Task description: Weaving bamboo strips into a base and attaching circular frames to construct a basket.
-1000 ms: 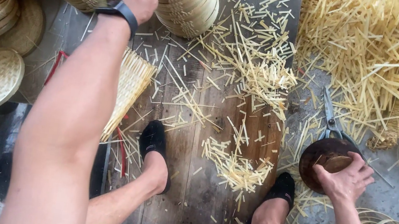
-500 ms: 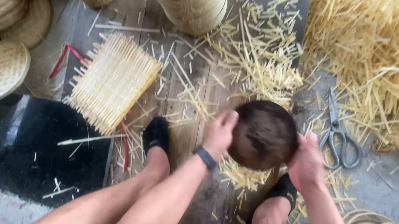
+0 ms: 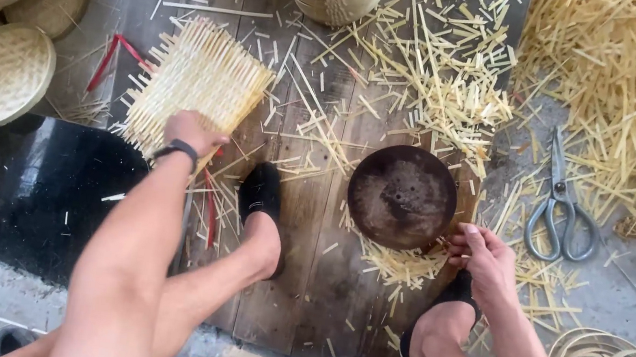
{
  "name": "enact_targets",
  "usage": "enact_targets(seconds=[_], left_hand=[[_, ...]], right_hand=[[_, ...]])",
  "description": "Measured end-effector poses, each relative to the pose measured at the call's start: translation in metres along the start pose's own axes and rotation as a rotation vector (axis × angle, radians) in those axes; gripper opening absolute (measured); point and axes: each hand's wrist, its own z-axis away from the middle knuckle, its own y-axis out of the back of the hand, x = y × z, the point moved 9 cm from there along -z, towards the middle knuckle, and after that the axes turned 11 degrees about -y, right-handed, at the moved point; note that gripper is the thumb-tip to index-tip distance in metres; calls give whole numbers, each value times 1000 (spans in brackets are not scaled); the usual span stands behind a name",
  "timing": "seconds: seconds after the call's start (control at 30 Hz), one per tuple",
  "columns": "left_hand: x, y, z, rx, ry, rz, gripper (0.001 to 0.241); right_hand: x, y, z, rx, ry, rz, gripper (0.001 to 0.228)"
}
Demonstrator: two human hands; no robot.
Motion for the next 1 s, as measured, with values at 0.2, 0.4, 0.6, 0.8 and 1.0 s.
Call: enact_targets(seconds=[0.2, 0.4, 0.6, 0.8, 1.0], left_hand=[[-55, -20, 4, 302, 48, 487, 77], [-42, -26, 7, 253, -5, 319, 74], [-23, 31, 36, 404, -243, 159, 24], [93, 162, 136, 906, -491, 27, 2], [286, 108, 243, 833, -1237, 309, 32]], right_hand=[[7, -1, 6, -31, -24, -14, 29], [20, 3, 4, -47, -6, 18, 29], [9, 8, 18, -43, -43, 16, 28], [-29, 6, 24, -63, 92, -63, 33], [-80, -39, 61, -385, -18, -548, 53]])
